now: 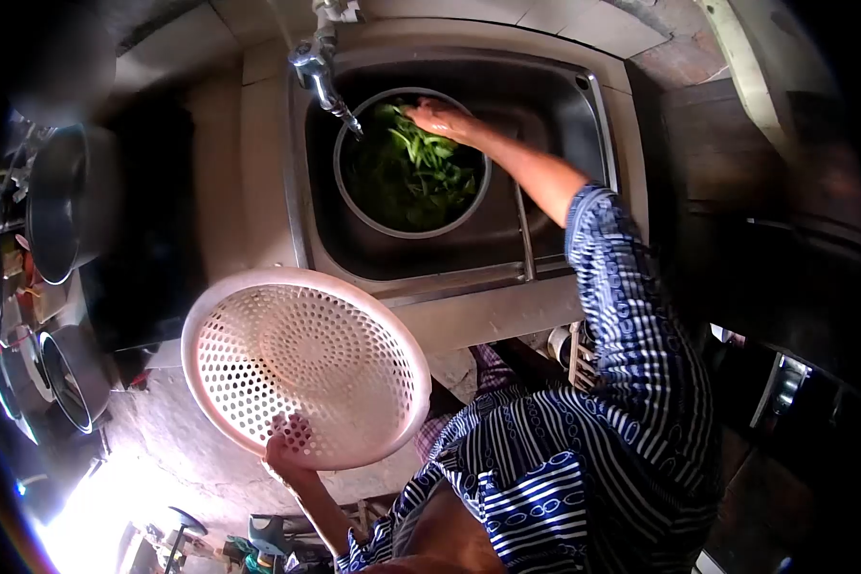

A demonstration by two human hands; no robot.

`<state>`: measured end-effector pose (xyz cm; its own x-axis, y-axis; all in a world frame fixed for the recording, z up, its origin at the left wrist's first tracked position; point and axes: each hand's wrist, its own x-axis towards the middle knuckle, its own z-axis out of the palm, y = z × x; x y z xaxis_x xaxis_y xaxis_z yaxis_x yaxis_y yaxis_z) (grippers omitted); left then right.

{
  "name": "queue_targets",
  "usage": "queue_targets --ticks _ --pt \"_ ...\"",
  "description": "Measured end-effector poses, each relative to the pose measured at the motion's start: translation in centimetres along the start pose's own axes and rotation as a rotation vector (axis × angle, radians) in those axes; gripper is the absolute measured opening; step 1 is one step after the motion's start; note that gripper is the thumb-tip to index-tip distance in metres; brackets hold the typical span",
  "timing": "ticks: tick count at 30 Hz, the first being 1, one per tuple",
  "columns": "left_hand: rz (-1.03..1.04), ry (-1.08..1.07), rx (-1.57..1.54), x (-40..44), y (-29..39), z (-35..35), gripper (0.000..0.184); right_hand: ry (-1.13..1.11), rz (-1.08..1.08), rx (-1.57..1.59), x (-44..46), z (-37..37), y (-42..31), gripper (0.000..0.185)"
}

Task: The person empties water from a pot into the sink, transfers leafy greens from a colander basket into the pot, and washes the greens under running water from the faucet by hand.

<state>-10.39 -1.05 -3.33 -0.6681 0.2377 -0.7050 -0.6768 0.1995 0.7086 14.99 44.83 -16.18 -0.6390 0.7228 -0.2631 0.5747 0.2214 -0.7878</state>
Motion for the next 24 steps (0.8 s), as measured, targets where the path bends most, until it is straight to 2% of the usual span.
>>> queue_targets --ticks 1,3,4,5,6,8,9,11,12,14,15,17,18,19,21,22,24 --pt "-0.005 0.008 -0.010 0.0 0.1 0.1 0.044 0.030 0.093 -0.283 -1.4 -0.6 -2.2 0.028" --pt "-0.008 0.016 -0.023 0.0 0.1 0.0 0.044 -0.073 0.195 -0.621 -4.5 -0.3 -5.6 0.053" --pt "-0.006 0.010 -0.013 0.1 0.0 -0.1 0.044 -0.194 0.097 -0.665 -6.0 0.3 -6.0 0.055" --pt "-0.004 0.005 -0.002 0.2 0.0 -0.3 0.045 -0.300 -0.003 -0.817 -7.5 1.5 -5.8 0.056" --pt "-0.004 0.009 -0.001 0.2 0.1 -0.1 0.045 -0.441 0.013 -0.943 -8.1 2.6 -8.1 0.054" --pt "-0.008 0.011 0.029 -0.2 0.5 0.4 0.046 -0.174 -0.261 -1.000 -7.3 6.5 -3.2 0.041" --pt "-0.012 0.018 0.033 -0.3 0.5 0.6 0.046 -0.182 -0.261 -0.994 -6.3 8.0 -1.8 0.041" --pt "-0.005 0.066 0.050 -0.3 0.6 0.9 0.046 -0.227 -0.262 -1.287 -3.5 10.4 0.1 0.033" --pt "-0.005 0.069 0.048 -0.1 0.4 0.8 0.046 -0.228 -0.267 -1.288 -2.6 10.7 1.5 0.033" --pt "-0.032 0.022 0.024 0.2 0.1 -0.1 0.046 -0.108 -0.482 -1.296 -2.0 11.0 3.6 0.026" --pt "-0.026 0.016 -0.006 0.3 -0.2 -0.5 0.046 -0.102 -0.488 -1.296 -1.7 10.3 2.3 0.026" --pt "0.004 0.019 -0.016 0.5 -0.5 -0.8 0.046 -0.229 -0.035 -0.966 -0.5 8.1 -2.1 0.015" --pt "0.021 0.022 -0.020 0.6 -0.6 -0.8 0.046 -0.226 -0.047 -0.972 0.8 8.2 0.8 0.015" --pt "0.013 0.002 0.021 0.4 -0.4 -0.7 0.046 -0.139 -0.127 -0.427 2.9 8.4 6.5 0.012" --pt "0.019 0.008 0.007 0.5 -0.6 -0.8 0.046 -0.071 -0.606 -0.679 1.6 5.7 4.6 0.024" --pt "0.023 0.012 -0.003 0.6 -0.6 -0.8 0.046 -0.042 -0.549 -0.646 0.7 4.7 3.9 0.009" --pt "0.024 -0.018 0.047 0.5 -0.3 -0.6 0.046 -0.041 -0.472 -0.551 -0.6 2.8 2.7 0.020"
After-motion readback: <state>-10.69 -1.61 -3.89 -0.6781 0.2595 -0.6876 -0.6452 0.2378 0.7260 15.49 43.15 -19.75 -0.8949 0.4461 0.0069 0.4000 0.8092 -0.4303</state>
